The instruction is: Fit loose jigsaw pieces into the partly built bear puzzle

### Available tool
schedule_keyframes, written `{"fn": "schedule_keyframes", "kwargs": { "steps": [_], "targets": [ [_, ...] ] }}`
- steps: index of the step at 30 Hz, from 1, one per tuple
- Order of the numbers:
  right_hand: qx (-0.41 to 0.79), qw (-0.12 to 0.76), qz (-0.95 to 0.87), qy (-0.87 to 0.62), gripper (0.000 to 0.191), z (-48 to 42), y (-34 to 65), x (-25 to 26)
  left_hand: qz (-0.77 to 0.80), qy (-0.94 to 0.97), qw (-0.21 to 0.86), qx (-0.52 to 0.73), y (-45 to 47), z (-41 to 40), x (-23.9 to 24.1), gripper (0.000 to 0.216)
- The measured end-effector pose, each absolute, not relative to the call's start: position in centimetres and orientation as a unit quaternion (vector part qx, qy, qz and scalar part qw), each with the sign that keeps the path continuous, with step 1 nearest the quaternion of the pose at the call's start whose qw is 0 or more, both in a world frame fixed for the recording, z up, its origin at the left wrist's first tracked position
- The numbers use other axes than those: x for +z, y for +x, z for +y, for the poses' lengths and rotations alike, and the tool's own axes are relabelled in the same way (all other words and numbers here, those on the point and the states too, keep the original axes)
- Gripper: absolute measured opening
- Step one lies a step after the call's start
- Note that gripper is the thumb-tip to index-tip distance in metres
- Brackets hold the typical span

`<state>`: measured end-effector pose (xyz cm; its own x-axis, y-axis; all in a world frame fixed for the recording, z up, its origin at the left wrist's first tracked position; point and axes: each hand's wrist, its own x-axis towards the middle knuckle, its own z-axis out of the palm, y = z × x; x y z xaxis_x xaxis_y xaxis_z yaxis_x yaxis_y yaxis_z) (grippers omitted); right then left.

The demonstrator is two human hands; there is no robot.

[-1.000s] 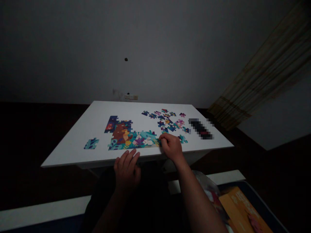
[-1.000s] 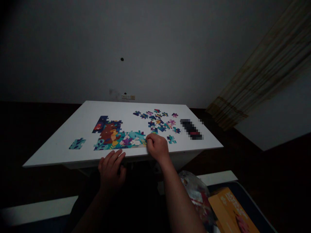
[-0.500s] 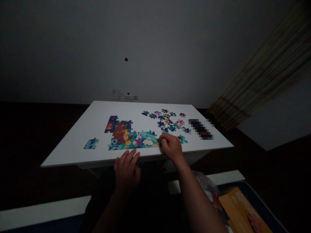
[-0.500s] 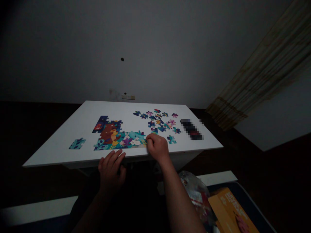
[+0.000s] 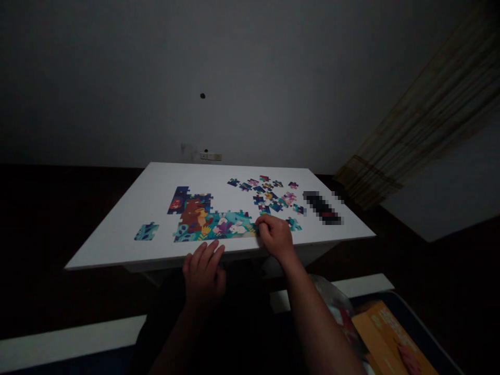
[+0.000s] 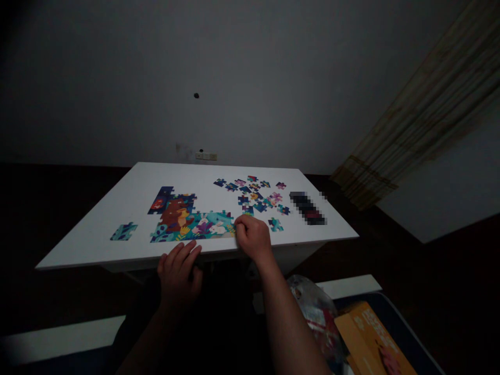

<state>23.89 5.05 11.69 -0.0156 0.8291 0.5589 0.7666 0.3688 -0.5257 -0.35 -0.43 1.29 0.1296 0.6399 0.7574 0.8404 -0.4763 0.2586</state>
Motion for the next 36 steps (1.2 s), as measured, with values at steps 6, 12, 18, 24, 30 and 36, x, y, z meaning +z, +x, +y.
{"fn": "schedule_keyframes", "kwargs": {
  "steps": [6, 12, 18, 24, 30, 36],
  "targets": [
    [0.04, 0.422, -0.712, -0.56, 0.025, 5.0, 23.84, 11.78, -0.499, -0.743, 0.113, -0.43, -0.34, -0.47, 1.41, 0.052],
    [0.04, 0.425, -0.713, -0.557, 0.025, 4.97, 23.87, 11.84, -0.495, -0.743, 0.121, -0.434, -0.33, -0.47, 1.43, 0.055],
    [0.036, 0.421, -0.711, -0.562, 0.025, 4.93, 23.8, 11.9, -0.495, -0.745, 0.121, -0.43, -0.41, -0.44, 1.48, 0.057],
    [0.038, 0.423, -0.715, -0.555, 0.025, 4.97, 23.86, 11.86, -0.492, -0.752, 0.127, -0.42, -0.57, -0.44, 1.51, 0.056],
    [0.041, 0.422, -0.712, -0.56, 0.025, 5.0, 23.87, 11.7, -0.501, -0.745, 0.108, -0.427, -0.45, -0.53, 1.26, 0.058],
    [0.042, 0.427, -0.712, -0.557, 0.026, 4.94, 23.84, 11.75, -0.501, -0.743, 0.112, -0.429, -0.36, -0.54, 1.35, 0.054]
  ]
}}
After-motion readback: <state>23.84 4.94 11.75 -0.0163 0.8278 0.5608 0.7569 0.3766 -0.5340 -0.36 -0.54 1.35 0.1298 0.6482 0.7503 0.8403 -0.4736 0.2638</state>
